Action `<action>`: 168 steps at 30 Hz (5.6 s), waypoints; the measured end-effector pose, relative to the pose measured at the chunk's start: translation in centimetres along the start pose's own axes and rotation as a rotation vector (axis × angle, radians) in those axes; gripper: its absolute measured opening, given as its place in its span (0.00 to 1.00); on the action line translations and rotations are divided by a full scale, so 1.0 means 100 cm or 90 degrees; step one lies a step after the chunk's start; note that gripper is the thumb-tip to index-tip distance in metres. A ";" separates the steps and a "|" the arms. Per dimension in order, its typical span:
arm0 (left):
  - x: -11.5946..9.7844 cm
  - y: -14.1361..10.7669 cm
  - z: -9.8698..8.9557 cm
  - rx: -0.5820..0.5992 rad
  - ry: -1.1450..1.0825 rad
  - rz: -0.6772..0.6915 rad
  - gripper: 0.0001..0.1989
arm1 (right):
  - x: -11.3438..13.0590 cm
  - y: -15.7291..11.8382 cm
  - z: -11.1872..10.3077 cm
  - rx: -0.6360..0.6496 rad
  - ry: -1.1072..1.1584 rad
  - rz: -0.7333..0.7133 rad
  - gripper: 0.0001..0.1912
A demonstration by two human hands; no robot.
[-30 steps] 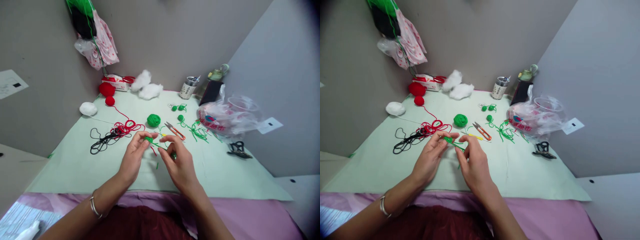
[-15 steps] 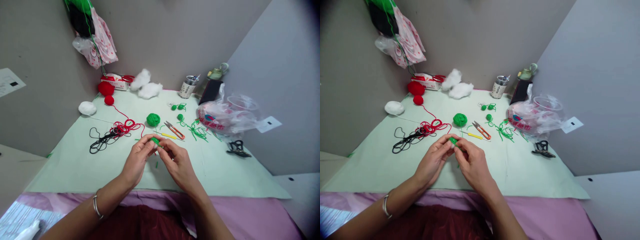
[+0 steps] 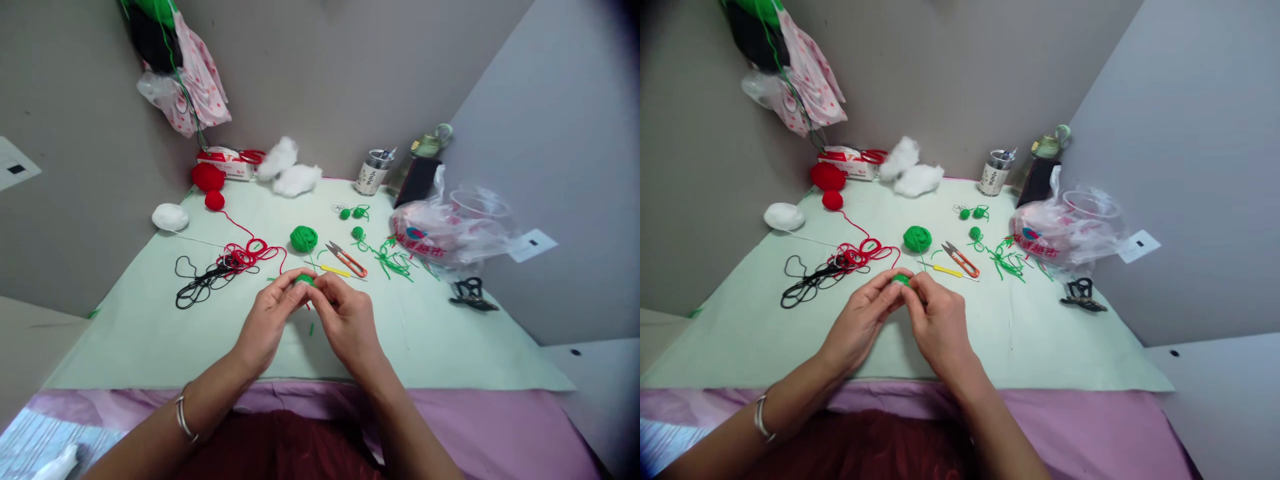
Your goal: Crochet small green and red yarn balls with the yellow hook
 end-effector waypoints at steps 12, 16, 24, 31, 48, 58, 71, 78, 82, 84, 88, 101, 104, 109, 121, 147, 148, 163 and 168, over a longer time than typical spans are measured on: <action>-0.023 0.015 -0.004 -0.017 0.226 0.138 0.05 | 0.025 -0.017 0.014 -0.013 -0.040 -0.020 0.09; -0.033 0.014 0.003 0.008 0.162 0.128 0.07 | 0.013 -0.019 0.011 0.002 0.049 0.016 0.09; -0.034 0.011 -0.005 -0.035 0.182 0.114 0.07 | 0.018 -0.016 -0.022 -0.088 0.133 -0.092 0.09; -0.035 0.004 0.000 -0.030 0.221 0.126 0.08 | -0.012 -0.006 -0.006 -0.016 0.267 0.104 0.05; -0.028 -0.003 0.001 -0.012 0.190 0.053 0.15 | -0.012 -0.002 0.004 0.040 0.101 0.096 0.14; 0.006 -0.004 0.002 -0.068 -0.134 -0.052 0.10 | -0.007 -0.005 0.029 0.066 0.217 0.108 0.15; -0.061 0.013 -0.016 0.001 0.099 0.134 0.06 | -0.047 0.045 0.000 0.203 -0.474 -0.035 0.18; -0.043 0.013 -0.006 0.020 0.112 0.107 0.07 | -0.064 0.048 0.018 0.253 -0.530 -0.051 0.15; -0.045 0.012 -0.002 0.024 0.145 0.111 0.09 | -0.064 0.040 -0.002 0.221 -0.510 -0.029 0.11; -0.044 0.011 -0.001 0.031 0.173 0.111 0.09 | -0.058 0.034 -0.015 0.196 -0.450 -0.014 0.12; -0.039 0.009 -0.001 0.028 0.251 0.116 0.09 | -0.031 0.013 -0.025 0.215 0.046 0.024 0.16; -0.039 0.005 0.005 0.046 0.322 0.146 0.09 | -0.009 -0.011 0.017 0.344 0.445 0.198 0.11; -0.039 0.004 0.004 0.047 0.355 0.164 0.09 | -0.006 -0.012 0.019 0.350 0.499 0.220 0.11; -0.039 0.003 0.002 0.048 0.432 0.211 0.11 | 0.001 -0.012 0.026 0.383 0.699 0.296 0.09; -0.029 0.010 0.013 0.085 0.319 0.072 0.09 | 0.013 -0.026 0.006 0.076 0.133 0.026 0.11; -0.059 0.037 -0.026 -0.064 0.004 0.121 0.06 | 0.025 -0.019 0.002 0.429 -0.117 -0.156 0.16; -0.056 0.036 -0.026 -0.069 -0.040 0.099 0.06 | 0.011 -0.009 -0.002 0.365 -0.242 -0.134 0.13; -0.036 0.020 -0.003 -0.093 -0.020 0.109 0.05 | 0.004 0.020 -0.006 0.044 0.213 0.001 0.15; -0.030 0.018 0.001 -0.082 -0.031 0.083 0.08 | -0.004 0.015 -0.007 0.053 0.489 0.076 0.14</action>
Point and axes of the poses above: each hand's wrist, its own y-axis towards the middle knuckle, its own z-axis out of the palm, x = y × z, the point moved 7 cm from there along y, towards the middle knuckle, and after that the axes turned 13 degrees about -y, right-handed, at the moved point
